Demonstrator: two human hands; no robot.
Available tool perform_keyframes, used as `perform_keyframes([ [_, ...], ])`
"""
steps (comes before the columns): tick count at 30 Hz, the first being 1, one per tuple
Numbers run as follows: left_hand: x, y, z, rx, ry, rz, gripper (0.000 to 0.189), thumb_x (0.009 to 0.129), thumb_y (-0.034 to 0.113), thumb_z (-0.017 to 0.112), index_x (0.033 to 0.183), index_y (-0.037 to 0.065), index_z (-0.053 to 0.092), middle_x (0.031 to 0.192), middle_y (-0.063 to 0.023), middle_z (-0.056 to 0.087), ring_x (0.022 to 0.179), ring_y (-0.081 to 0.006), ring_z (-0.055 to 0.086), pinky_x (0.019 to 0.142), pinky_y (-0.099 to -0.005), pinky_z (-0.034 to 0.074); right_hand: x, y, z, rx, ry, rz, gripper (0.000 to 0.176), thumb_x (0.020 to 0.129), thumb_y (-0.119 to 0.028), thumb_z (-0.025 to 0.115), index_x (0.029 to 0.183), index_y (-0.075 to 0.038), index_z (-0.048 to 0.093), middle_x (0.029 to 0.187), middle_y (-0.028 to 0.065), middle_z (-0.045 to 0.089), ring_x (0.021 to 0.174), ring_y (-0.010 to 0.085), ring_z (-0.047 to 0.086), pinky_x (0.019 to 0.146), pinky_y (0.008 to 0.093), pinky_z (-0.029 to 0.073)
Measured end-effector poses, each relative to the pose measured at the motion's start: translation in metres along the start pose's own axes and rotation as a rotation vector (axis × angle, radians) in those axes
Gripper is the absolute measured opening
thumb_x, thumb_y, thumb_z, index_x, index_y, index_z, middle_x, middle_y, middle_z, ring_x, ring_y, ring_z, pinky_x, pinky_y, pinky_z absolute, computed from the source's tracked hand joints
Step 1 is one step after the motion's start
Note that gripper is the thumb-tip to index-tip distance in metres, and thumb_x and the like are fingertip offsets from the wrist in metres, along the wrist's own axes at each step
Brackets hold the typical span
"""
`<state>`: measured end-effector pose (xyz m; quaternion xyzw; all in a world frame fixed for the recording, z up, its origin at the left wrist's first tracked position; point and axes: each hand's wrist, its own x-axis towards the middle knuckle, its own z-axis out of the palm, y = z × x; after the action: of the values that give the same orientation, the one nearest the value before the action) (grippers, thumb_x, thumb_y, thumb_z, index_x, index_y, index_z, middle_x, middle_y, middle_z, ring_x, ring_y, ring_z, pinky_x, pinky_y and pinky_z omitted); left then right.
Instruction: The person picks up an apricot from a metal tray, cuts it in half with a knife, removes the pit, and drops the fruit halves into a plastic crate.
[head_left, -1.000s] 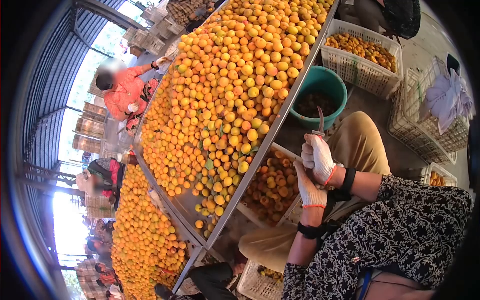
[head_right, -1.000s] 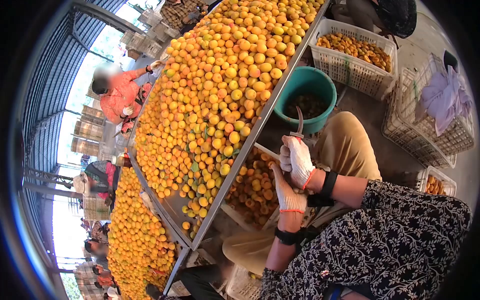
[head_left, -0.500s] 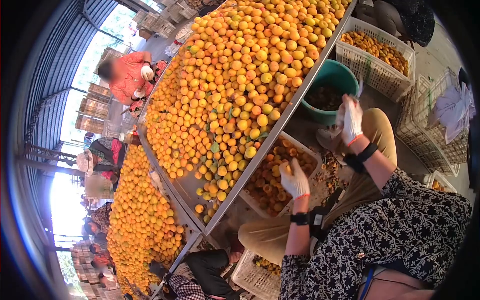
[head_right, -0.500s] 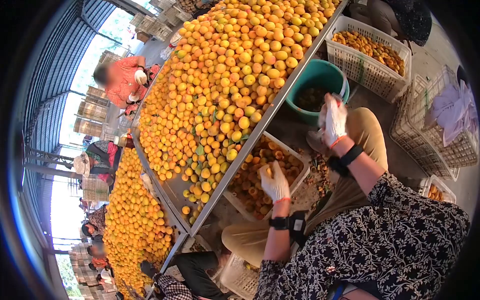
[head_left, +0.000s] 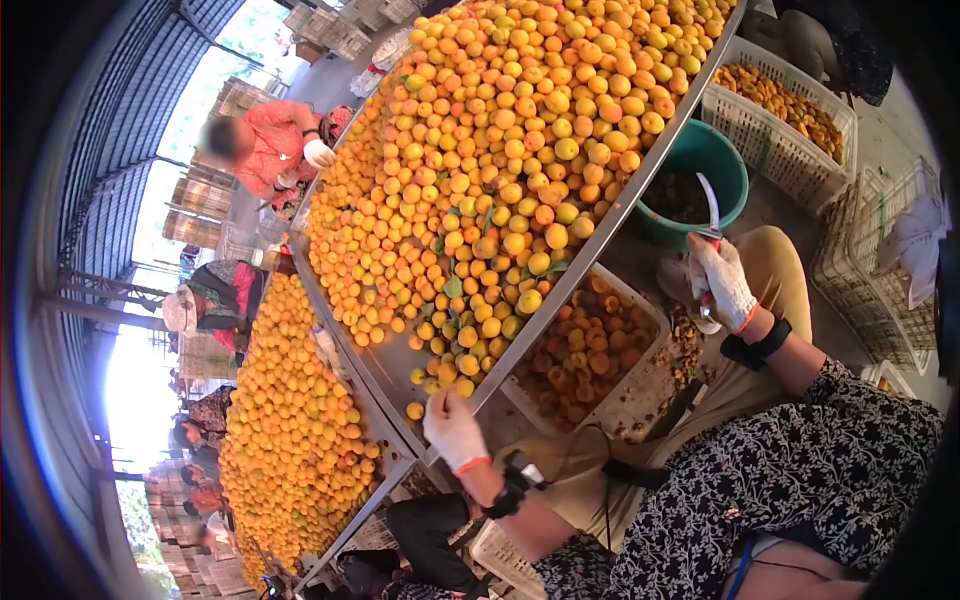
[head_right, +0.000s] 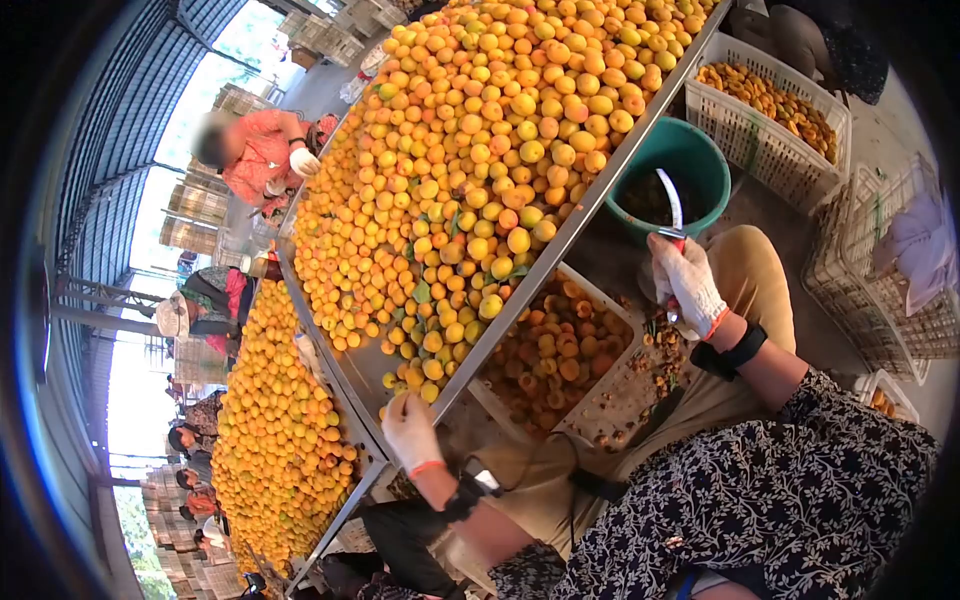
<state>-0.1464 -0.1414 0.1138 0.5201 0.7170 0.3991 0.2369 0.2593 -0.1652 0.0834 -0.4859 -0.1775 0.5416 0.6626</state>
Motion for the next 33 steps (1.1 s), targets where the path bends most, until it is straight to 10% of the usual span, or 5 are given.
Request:
perform_keyframes([
  [5, -0.009, -0.042, 0.010, 0.347, -0.576, -0.108, 0.025, 0.085, 0.014, 0.055, 0.099, -0.003, 0.067, 0.077, -0.0128, 0.067, 0.062, -0.0180, 0.065, 0.057, -0.0287, 0.049, -0.016, 0.017, 0.015, -0.172, -0.116, 0.036, 0.028, 0.097, -0.030, 0.057, 0.078, -0.012, 0.047, 0.056, -0.0046, 0.044, 0.041, 0.0056, 0.039, 0.038, 0.0219, 0.033],
  [12, -0.036, -0.100, 0.121, 1.158, -0.885, -0.304, 0.037, 0.087, 0.024, 0.059, 0.122, 0.016, 0.064, 0.129, -0.0106, 0.059, 0.118, -0.0313, 0.057, 0.095, -0.0389, 0.048, -0.029, 0.028, 0.021, -0.256, -0.174, 0.075, 0.026, 0.097, -0.027, 0.055, 0.078, -0.010, 0.050, 0.054, -0.0025, 0.047, 0.041, 0.0076, 0.043, 0.038, 0.0227, 0.036],
  [21, -0.027, -0.166, 0.116, 0.983, -0.521, -0.067, 0.034, 0.084, 0.020, 0.061, 0.117, 0.010, 0.066, 0.120, -0.0111, 0.065, 0.112, -0.0323, 0.060, 0.088, -0.0396, 0.051, -0.025, 0.025, 0.008, -0.185, -0.126, 0.157, 0.034, 0.095, -0.033, 0.058, 0.072, -0.013, 0.044, 0.055, -0.0040, 0.043, 0.042, 0.0064, 0.038, 0.038, 0.0229, 0.033],
  [27, -0.018, -0.100, 0.069, 0.138, -0.641, -0.412, 0.038, 0.085, 0.026, 0.063, 0.116, 0.004, 0.063, 0.112, -0.0212, 0.065, 0.102, -0.0344, 0.062, 0.088, -0.0379, 0.048, -0.033, 0.021, 0.015, -0.145, -0.143, 0.227, 0.031, 0.095, -0.031, 0.058, 0.074, -0.013, 0.044, 0.057, -0.0047, 0.042, 0.043, 0.0057, 0.036, 0.038, 0.0223, 0.032],
  [33, -0.019, -0.113, 0.099, 0.072, -0.031, -0.010, 0.034, 0.085, 0.022, 0.062, 0.110, -0.002, 0.064, 0.101, -0.0220, 0.067, 0.091, -0.0345, 0.064, 0.083, -0.0394, 0.049, -0.041, 0.022, 0.016, -0.198, -0.127, 0.196, 0.026, 0.095, -0.029, 0.059, 0.079, -0.013, 0.046, 0.058, -0.0046, 0.042, 0.043, 0.0055, 0.037, 0.037, 0.0228, 0.033],
])
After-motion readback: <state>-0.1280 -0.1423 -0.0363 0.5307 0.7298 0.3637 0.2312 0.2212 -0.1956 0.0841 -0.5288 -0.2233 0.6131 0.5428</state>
